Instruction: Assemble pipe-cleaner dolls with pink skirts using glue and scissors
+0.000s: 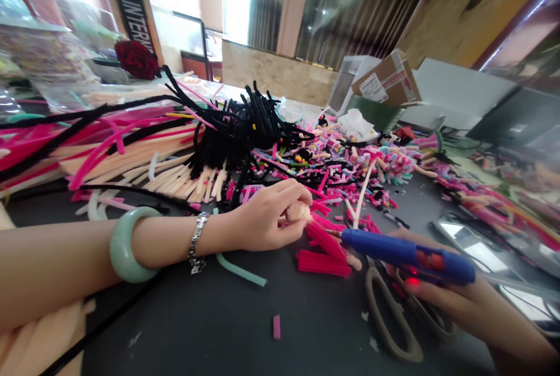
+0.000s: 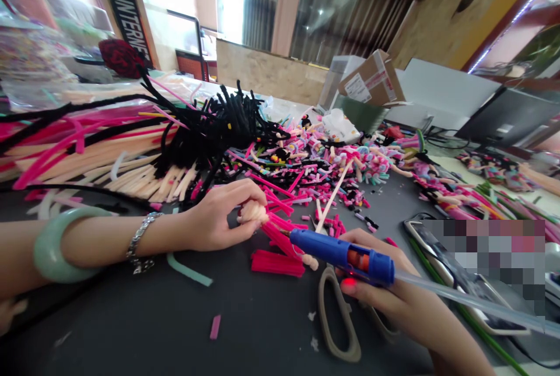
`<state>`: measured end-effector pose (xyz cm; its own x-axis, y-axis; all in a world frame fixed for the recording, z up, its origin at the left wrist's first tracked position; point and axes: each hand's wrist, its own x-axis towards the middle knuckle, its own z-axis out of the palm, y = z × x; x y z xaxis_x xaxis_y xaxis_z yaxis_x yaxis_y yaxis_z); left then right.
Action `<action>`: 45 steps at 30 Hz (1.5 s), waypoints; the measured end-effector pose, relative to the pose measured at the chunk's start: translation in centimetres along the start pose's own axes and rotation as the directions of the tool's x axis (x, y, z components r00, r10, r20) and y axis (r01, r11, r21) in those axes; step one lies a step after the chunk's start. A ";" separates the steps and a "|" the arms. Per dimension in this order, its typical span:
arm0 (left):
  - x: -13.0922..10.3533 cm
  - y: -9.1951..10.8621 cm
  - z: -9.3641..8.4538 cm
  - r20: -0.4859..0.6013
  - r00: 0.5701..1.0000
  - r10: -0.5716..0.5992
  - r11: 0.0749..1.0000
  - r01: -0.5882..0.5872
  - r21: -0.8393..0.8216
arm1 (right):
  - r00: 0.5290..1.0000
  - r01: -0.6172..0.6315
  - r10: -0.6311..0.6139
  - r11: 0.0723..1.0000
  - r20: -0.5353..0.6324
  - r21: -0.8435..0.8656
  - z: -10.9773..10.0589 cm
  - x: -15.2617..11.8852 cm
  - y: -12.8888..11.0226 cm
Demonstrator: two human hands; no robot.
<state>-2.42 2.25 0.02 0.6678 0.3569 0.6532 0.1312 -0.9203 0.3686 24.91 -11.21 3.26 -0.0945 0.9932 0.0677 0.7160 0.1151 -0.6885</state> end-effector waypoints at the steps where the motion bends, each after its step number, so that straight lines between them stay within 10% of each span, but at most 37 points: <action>1: 0.0 0.0 0.0 0.001 1.000 0.000 1.000 0.000 0.001 | 1.000 0.002 -0.002 1.000 0.007 0.012 0.0 0.0 0.0; 15: 0.0 0.1 -0.2 0.011 1.000 -0.020 1.000 0.019 0.018 | 0.995 0.060 -0.064 0.997 -0.080 -0.056 0.1 0.3 -0.8; 25: 0.0 0.1 -0.1 0.018 1.000 -0.019 1.000 0.019 0.017 | 0.932 -0.013 -0.005 0.999 -0.362 -0.048 1.2 -0.8 2.4; 45: 0.0 0.1 -0.1 0.007 1.000 -0.011 1.000 0.011 0.019 | 0.943 0.116 -0.190 0.957 -0.274 -0.265 1.0 -0.1 2.3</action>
<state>-2.48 2.22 0.17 0.6714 0.3663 0.6443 0.1525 -0.9190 0.3636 25.89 -11.07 0.90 -0.0356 0.9191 0.3923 0.8576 0.2296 -0.4601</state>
